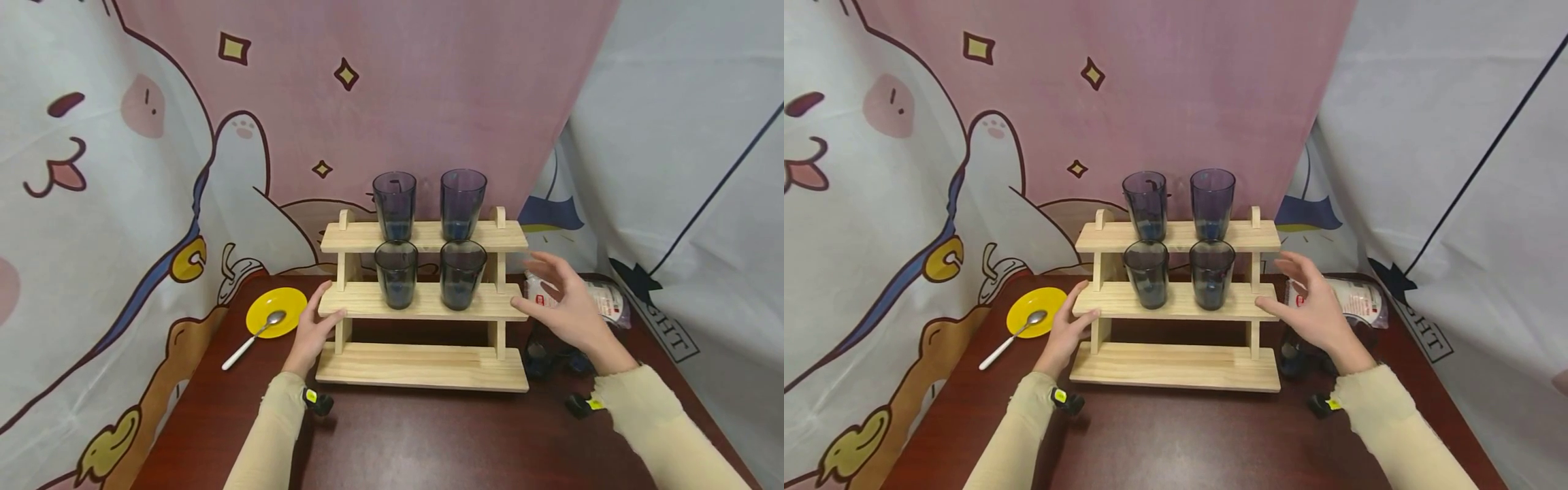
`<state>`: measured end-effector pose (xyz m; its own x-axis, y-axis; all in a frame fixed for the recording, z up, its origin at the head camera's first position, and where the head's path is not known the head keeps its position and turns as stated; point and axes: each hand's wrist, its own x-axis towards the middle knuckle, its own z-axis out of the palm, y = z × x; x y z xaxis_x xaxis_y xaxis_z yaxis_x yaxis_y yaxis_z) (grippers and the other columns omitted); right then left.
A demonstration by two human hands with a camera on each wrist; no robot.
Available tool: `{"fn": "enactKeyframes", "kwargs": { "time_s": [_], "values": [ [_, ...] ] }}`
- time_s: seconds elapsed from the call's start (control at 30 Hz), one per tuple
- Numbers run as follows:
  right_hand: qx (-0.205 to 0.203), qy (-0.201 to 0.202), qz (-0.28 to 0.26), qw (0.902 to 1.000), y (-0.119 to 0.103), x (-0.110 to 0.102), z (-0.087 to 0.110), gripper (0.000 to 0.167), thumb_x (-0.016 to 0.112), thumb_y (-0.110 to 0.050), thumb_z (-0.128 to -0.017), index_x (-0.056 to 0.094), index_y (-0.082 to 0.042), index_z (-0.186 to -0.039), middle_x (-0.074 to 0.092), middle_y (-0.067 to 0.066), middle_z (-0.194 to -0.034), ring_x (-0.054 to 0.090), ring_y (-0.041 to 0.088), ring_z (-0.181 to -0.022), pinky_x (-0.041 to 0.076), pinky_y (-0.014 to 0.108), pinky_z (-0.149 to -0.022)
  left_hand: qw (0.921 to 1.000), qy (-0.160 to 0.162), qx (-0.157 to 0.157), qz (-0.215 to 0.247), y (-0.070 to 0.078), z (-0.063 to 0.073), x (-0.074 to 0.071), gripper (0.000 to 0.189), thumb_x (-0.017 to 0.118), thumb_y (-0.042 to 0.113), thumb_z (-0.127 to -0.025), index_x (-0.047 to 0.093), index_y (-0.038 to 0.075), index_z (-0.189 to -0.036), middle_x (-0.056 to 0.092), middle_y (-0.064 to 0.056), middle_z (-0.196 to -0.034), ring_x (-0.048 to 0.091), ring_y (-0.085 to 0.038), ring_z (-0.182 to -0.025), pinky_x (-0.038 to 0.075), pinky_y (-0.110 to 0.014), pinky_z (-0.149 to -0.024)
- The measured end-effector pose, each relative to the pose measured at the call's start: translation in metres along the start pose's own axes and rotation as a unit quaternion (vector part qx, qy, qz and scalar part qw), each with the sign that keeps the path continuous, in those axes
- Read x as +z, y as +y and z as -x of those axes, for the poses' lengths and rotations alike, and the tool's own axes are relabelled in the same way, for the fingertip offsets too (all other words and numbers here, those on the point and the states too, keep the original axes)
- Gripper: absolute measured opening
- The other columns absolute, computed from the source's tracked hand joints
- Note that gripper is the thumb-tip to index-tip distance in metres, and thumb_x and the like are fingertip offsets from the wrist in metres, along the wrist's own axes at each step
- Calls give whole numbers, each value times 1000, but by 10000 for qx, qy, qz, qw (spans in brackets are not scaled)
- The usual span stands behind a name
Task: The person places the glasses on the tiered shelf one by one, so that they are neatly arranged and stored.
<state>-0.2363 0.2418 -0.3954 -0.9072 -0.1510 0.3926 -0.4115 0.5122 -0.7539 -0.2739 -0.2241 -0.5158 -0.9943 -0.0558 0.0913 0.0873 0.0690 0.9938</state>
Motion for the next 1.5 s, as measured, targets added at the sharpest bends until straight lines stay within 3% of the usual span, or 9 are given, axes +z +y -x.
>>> {"fn": "enactKeyframes", "kwargs": {
  "time_s": [0.13,0.27,0.5,0.67,0.87,0.97,1.0,1.37,1.5],
  "values": [
    [6,300,391,9988,8,-17,15,93,89,-12,-85,37,-12,-162,52,23,-152,48,32,-142,37,59,-117,10000,7,-25,-32,0,0,-1,69,80,25,-96,48,44,-155,42,3,-163,62,-34,-123,54,-60,-99],
    [109,532,762,9956,22,-33,28,95,91,-12,-83,38,-16,-162,51,19,-154,43,0,-140,32,19,-118,9998,22,18,-189,-1,-1,-2,71,81,29,-95,47,46,-155,42,4,-163,62,-33,-123,57,-52,-93],
    [498,611,960,9923,47,-56,50,98,88,-17,-87,29,-17,-166,44,26,-158,36,21,-153,25,43,-127,9994,11,-35,-338,-3,-1,-3,72,81,32,-94,46,48,-155,42,4,-163,60,-33,-124,57,-48,-91],
    [696,699,1103,9890,65,-67,62,99,89,-20,-87,29,-17,-166,44,29,-157,33,-17,-137,23,-1,-105,9996,9,-26,-290,-2,-1,-3,71,81,30,-95,46,47,-155,43,3,-162,62,-34,-122,57,-50,-92],
    [1024,365,1091,9881,88,-71,73,108,88,-25,-88,17,-10,-168,31,36,-161,31,48,-151,17,-3,-103,9997,32,-3,-249,-2,-1,-3,70,80,29,-95,47,47,-154,44,3,-161,62,-33,-121,57,-52,-92],
    [1245,183,931,9877,101,-69,78,113,87,-26,-89,10,-10,-170,26,38,-163,28,61,-145,24,20,-122,9998,21,0,-183,-2,-1,-3,69,80,29,-95,48,47,-153,44,3,-161,62,-33,-121,57,-54,-92],
    [1305,157,887,9873,105,-68,80,114,87,-27,-89,8,-11,-170,24,39,-163,28,63,-144,25,35,-126,9999,17,-9,-164,-2,-1,-3,69,80,28,-95,48,47,-153,45,3,-161,62,-33,-121,57,-55,-93],
    [1823,-14,688,9808,132,-54,86,113,83,-32,-93,3,-9,-169,26,38,-162,36,55,-137,42,46,-105,9997,44,-59,-215,0,0,-2,69,80,28,-95,48,48,-153,42,4,-163,61,-34,-123,56,-57,-95],
    [2035,-20,718,9764,138,-53,88,105,82,-36,-94,12,-14,-170,33,35,-159,46,33,-126,37,16,-84,9997,47,-64,-245,0,0,-2,69,80,28,-95,48,48,-153,42,3,-163,61,-34,-124,56,-55,-94]
  ]
}}
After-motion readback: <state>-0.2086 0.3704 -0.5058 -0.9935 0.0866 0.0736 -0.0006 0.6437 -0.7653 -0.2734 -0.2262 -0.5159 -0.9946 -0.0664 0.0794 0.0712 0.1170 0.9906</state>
